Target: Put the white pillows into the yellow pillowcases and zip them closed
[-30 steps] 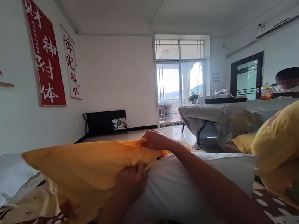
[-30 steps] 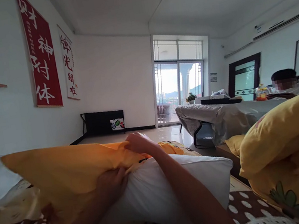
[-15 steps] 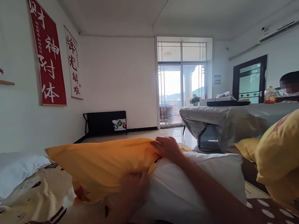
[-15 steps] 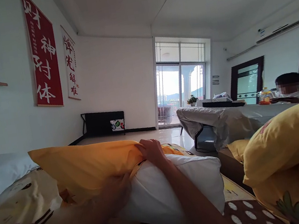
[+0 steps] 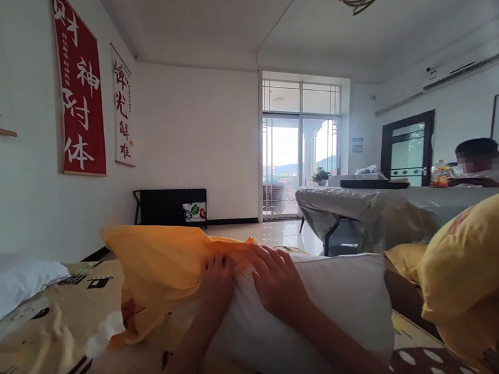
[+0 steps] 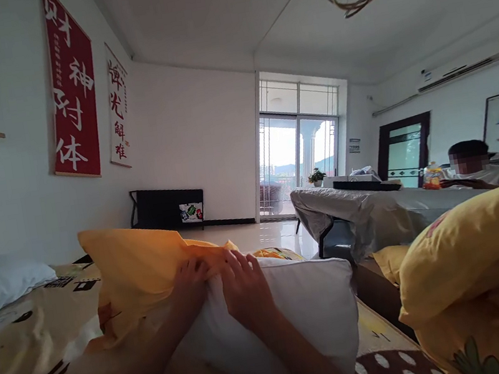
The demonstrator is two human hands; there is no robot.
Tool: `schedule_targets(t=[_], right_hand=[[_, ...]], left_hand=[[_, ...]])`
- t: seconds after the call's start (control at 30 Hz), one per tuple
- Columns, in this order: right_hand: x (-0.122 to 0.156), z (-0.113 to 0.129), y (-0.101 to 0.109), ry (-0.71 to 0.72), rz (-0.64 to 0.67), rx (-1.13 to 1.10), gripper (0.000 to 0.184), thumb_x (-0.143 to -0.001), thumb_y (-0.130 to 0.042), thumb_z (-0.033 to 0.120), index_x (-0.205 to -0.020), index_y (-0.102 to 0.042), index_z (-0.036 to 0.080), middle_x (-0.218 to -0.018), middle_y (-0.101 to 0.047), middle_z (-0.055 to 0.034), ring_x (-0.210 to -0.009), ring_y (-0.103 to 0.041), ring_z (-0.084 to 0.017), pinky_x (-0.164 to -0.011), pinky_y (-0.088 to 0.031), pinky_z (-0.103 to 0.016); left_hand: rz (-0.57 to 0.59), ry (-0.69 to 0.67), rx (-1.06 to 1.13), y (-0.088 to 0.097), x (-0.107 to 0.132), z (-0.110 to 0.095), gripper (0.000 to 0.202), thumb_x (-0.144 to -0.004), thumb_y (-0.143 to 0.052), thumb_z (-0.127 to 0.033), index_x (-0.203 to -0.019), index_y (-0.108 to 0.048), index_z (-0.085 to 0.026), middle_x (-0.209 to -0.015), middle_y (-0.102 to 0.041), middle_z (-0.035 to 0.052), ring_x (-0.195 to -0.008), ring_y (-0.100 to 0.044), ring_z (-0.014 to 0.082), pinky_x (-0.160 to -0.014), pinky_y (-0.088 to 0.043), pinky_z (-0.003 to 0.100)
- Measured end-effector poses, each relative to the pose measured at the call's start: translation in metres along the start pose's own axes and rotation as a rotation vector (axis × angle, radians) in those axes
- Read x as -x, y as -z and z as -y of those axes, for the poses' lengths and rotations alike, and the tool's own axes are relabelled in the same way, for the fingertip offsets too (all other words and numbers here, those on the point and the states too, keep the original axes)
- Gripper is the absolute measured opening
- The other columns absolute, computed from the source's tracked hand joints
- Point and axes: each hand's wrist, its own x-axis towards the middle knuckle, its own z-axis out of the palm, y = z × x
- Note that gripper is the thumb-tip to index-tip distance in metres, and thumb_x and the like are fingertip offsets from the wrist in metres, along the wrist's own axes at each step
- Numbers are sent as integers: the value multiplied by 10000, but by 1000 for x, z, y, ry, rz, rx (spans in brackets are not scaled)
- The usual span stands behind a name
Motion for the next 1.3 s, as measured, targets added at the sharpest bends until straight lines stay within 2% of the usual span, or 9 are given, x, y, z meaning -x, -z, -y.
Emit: schedule_targets(t=[0.13,0.23,0.33,0.43,0.53,0.7,0.97,1.1,1.3], right_hand=[[31,29,-16,-53,83,138,316,-798,-441,111,-1051,-625,155,-1041,-652,-139,-946,-526,-293,-809,-362,-446],[28,41,-35,-103,227,171,486,-794,-461,153,-1276,-510,122,-1323,-506,-193,-918,-523,-328,-734,-387,-490],[19,45,-50,-110,311,120,492,-823,-456,178,-1309,-479,103,-1404,-404,-224,-895,-533,-315,-714,-401,-490],[27,48,-59,-157,248,109,480,-845,-437,169,-1321,-472,118,-1344,-479,-221,-934,-548,-308,-720,-402,-465],[41,50,-65,-95,198,95,487,-829,-445,157,-1314,-482,134,-1322,-505,-199,-967,-544,-310,-727,-395,-457],[31,50,-84,-136,400,20,325,-848,-485,223,-1142,-606,158,-1023,-647,-166,-852,-540,-298,-717,-400,-466],[17,43,-129,-309,528,55,258,-838,-444,62,-932,-649,187,-830,-644,-95,-779,-543,-241,-697,-430,-418],[18,44,-121,-277,476,38,167,-843,-490,157,-931,-631,173,-876,-638,-130,-816,-552,-293,-682,-420,-461],[24,40,-107,-325,376,75,201,-847,-498,233,-1011,-600,177,-984,-619,-145,-904,-544,-308,-739,-419,-469]], left_hand=[[19,61,40,-2,-9,-4,126,-834,-478,-129,-905,-576,-166,-913,-596,71,-846,-560,204,-734,-438,312],[76,77,57,-2,-16,-5,94,-857,-462,-150,-871,-553,-168,-868,-607,57,-787,-585,183,-674,-440,281],[126,77,51,-1,-23,-3,106,-883,-437,-189,-892,-540,-169,-869,-624,60,-804,-597,194,-688,-442,292],[151,91,27,0,-29,-1,99,-870,-445,-177,-910,-534,-168,-871,-634,68,-845,-601,212,-718,-440,310],[183,94,8,-1,-31,-3,156,-831,-457,-115,-958,-533,-166,-824,-644,53,-771,-618,198,-658,-434,291],[239,-73,11,-10,-26,-16,129,-836,-513,-199,-952,-570,-187,-855,-661,59,-819,-626,248,-682,-456,344],[258,-162,-40,-28,0,-33,131,-884,-468,-195,-897,-598,-197,-779,-641,52,-696,-621,215,-599,-437,301],[230,-129,-117,-25,12,-12,188,-845,-487,-99,-970,-597,-185,-775,-610,63,-683,-593,198,-586,-409,277],[65,-94,-305,-24,34,62,217,-852,-428,-84,-894,-617,-182,-828,-587,79,-774,-555,247,-674,-417,367]])
